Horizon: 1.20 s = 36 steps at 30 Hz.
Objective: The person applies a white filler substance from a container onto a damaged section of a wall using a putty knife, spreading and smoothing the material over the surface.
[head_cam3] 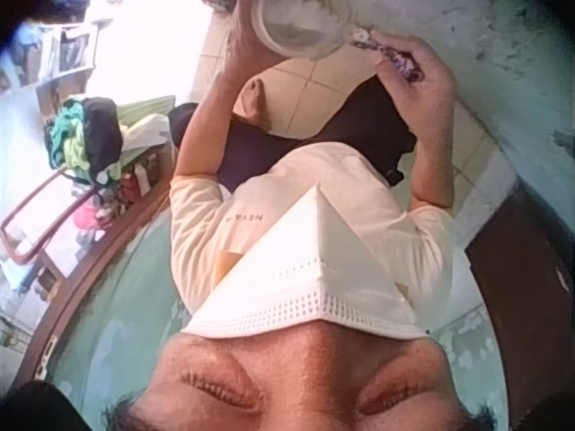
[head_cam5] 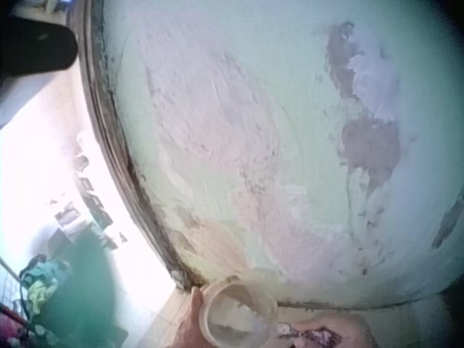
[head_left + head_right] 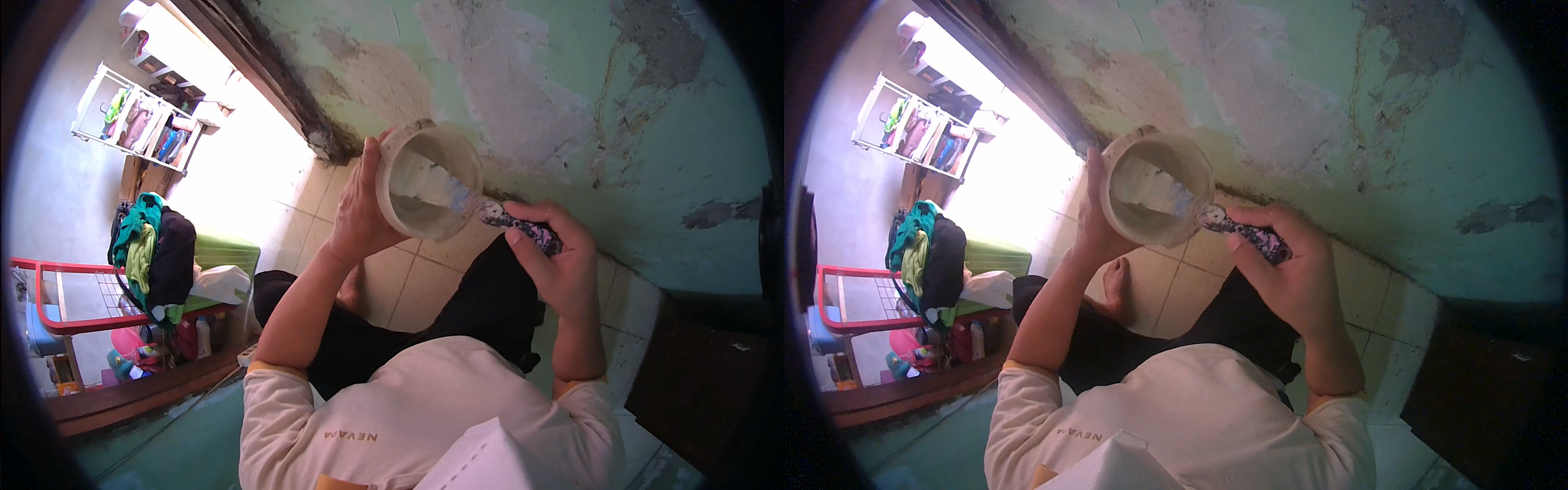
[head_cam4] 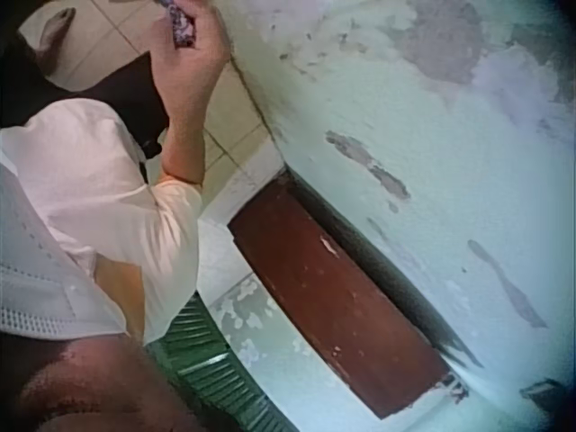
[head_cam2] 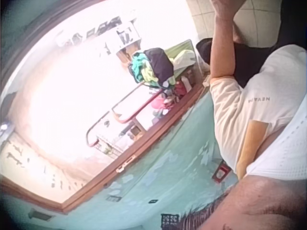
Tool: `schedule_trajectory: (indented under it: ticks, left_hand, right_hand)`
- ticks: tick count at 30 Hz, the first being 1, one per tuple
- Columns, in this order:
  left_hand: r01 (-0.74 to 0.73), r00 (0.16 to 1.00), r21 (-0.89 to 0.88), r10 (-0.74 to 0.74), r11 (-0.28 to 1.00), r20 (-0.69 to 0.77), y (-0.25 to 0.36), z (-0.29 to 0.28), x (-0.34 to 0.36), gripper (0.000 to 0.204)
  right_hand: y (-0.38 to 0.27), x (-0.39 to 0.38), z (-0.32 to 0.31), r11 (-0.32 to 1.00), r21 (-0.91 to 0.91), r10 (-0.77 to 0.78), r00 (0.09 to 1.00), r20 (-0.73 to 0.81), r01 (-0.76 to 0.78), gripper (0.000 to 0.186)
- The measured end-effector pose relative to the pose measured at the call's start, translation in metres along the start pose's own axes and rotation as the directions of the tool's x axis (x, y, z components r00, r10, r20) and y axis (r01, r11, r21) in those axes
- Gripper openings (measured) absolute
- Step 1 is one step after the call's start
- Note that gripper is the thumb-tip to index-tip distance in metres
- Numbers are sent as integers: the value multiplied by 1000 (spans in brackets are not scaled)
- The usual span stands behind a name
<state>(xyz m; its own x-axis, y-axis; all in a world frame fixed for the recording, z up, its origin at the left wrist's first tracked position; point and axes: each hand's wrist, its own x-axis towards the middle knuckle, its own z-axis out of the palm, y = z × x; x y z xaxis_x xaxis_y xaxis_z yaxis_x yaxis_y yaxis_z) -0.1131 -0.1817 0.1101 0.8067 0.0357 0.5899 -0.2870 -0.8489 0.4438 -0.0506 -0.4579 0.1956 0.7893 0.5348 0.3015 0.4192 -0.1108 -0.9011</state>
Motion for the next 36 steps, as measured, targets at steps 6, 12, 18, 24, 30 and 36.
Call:
schedule_trajectory:
  ticks: [6,12,18,24,30,36]
  left_hand:
    - [75,997,-50,-75,996,4,-4,4,0,156]
    - [172,984,-170,-178,970,-21,-7,1,11,156]
    - [178,980,-185,-191,966,-53,-12,2,17,155]
    - [201,973,-301,-226,932,-50,-16,0,25,151]
    - [240,957,-466,-289,852,-36,-17,-4,29,153]
    - [225,963,-359,-262,906,-59,-9,5,41,152]
  right_hand:
    - [15,-1,-4,956,185,237,971,-19,-230,21]
    - [19,0,-3,932,254,277,960,-45,-257,23]
    - [24,5,-1,982,153,128,988,-87,-114,25]
    - [25,8,3,992,121,40,987,-153,-22,23]
    - [27,16,10,993,35,-102,980,-172,110,22]
    - [32,15,5,994,-25,-111,967,-231,108,23]
